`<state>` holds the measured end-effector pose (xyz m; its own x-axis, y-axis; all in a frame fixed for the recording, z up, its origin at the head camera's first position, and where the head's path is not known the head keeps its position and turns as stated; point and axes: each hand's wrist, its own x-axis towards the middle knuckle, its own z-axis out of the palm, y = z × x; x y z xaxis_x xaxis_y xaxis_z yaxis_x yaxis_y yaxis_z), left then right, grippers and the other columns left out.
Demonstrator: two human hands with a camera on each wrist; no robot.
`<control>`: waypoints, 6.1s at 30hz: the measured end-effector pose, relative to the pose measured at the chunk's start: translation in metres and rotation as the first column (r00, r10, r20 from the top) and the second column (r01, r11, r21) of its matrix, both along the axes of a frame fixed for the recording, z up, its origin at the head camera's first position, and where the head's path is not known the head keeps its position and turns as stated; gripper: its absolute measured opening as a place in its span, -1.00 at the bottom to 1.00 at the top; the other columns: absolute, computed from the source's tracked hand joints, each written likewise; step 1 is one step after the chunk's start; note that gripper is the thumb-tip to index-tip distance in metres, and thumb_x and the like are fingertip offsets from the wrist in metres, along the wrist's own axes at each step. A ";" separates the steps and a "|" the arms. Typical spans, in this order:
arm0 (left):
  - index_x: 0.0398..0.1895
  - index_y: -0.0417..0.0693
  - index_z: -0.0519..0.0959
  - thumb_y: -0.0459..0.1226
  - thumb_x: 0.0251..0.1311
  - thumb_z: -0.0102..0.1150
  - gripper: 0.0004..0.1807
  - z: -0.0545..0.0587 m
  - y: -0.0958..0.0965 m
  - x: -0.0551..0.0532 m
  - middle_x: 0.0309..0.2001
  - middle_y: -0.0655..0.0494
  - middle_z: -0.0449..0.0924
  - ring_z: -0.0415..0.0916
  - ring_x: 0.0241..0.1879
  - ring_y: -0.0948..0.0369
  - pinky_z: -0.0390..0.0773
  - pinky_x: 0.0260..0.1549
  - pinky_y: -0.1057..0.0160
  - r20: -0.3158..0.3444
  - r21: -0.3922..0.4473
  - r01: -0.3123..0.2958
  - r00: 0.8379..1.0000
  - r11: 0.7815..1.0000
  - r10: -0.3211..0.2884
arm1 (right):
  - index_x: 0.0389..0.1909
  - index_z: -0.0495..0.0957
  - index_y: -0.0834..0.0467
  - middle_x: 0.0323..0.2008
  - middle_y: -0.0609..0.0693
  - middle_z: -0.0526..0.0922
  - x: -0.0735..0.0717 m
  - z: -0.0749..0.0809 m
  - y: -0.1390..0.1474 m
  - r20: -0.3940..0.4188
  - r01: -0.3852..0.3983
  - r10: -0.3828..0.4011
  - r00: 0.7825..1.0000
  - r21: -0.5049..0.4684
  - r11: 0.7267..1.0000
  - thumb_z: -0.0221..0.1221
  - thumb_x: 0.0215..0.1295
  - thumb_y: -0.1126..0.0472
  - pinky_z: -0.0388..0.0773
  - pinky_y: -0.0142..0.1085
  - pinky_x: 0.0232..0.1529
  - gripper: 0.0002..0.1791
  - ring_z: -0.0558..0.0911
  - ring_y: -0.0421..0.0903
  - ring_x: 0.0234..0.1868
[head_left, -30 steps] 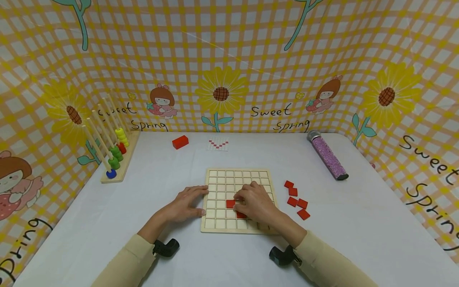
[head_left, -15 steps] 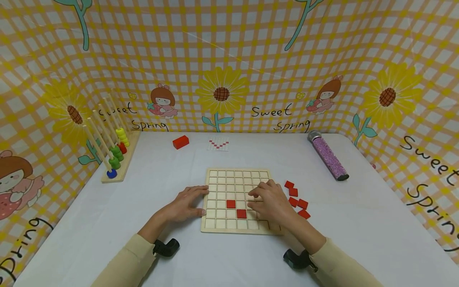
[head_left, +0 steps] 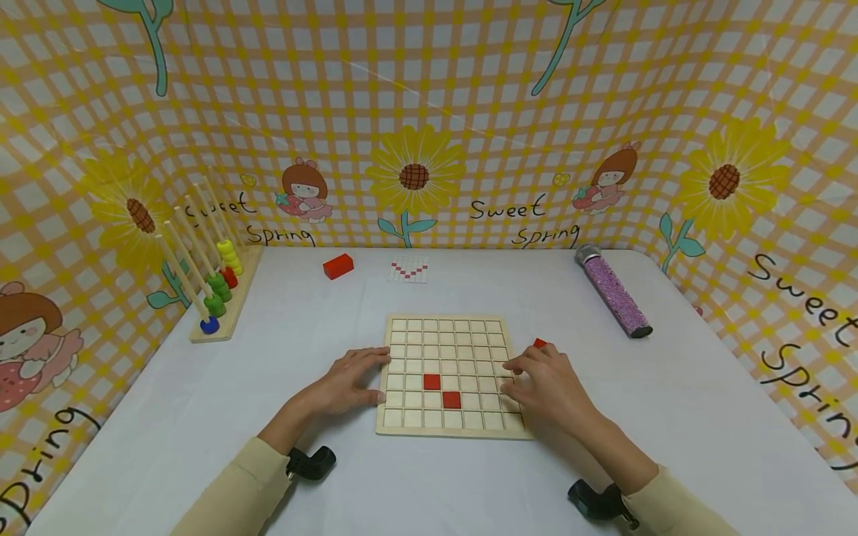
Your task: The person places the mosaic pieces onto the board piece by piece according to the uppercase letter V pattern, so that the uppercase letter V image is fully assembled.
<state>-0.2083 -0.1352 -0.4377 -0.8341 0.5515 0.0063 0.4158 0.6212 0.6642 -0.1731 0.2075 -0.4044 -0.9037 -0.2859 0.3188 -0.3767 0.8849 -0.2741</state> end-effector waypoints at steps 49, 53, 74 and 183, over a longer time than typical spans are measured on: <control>0.30 -0.13 0.30 -0.16 0.12 0.27 -0.32 0.000 0.000 0.000 0.43 -0.05 0.15 0.02 0.40 -0.12 0.01 0.29 -0.25 -0.011 -0.019 0.018 1.000 1.000 -0.018 | -0.35 0.64 0.21 -0.44 0.02 0.56 0.025 -0.011 0.080 0.136 0.207 -0.218 0.966 0.093 0.974 0.39 -0.09 0.02 0.29 -0.12 -0.32 -0.63 0.43 0.04 -0.30; 0.30 -0.14 0.31 -0.16 0.12 0.27 -0.33 0.001 -0.001 0.000 0.42 -0.05 0.16 0.01 0.40 -0.12 0.01 0.29 -0.26 -0.014 -0.013 0.020 1.000 1.000 -0.020 | -0.34 0.64 0.21 -0.44 0.00 0.56 0.024 -0.012 0.080 0.137 0.206 -0.218 0.966 0.092 0.974 0.39 -0.10 0.01 0.26 -0.16 -0.33 -0.62 0.43 0.03 -0.30; 0.30 -0.12 0.30 -0.15 0.12 0.27 -0.32 -0.001 -0.001 0.000 0.43 -0.05 0.15 0.02 0.39 -0.10 0.01 0.29 -0.24 -0.005 -0.016 0.014 1.000 1.000 -0.014 | -0.36 0.67 0.20 -0.36 0.08 0.64 0.023 -0.014 0.082 0.121 0.199 -0.209 0.970 0.084 0.976 0.39 -0.07 0.12 0.33 -0.08 -0.30 -0.73 0.46 0.09 -0.24; 0.28 -0.07 0.33 -0.20 0.11 0.28 -0.36 0.001 0.001 0.004 0.43 0.03 0.14 0.00 0.42 -0.03 0.06 0.32 -0.20 0.018 0.014 -0.019 1.000 1.000 0.019 | -0.32 0.69 0.06 -0.30 -0.07 0.63 -0.053 -0.007 -0.115 0.179 -0.162 0.150 0.972 0.056 0.985 0.32 0.09 0.06 0.33 -0.19 -0.21 -0.82 0.40 -0.07 -0.25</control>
<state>-0.2046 -0.1344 -0.4369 -0.8445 0.5355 -0.0008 0.3920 0.6192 0.6804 -0.2264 0.0926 -0.4116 -0.8859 -0.4436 0.1356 -0.4636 0.8382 -0.2871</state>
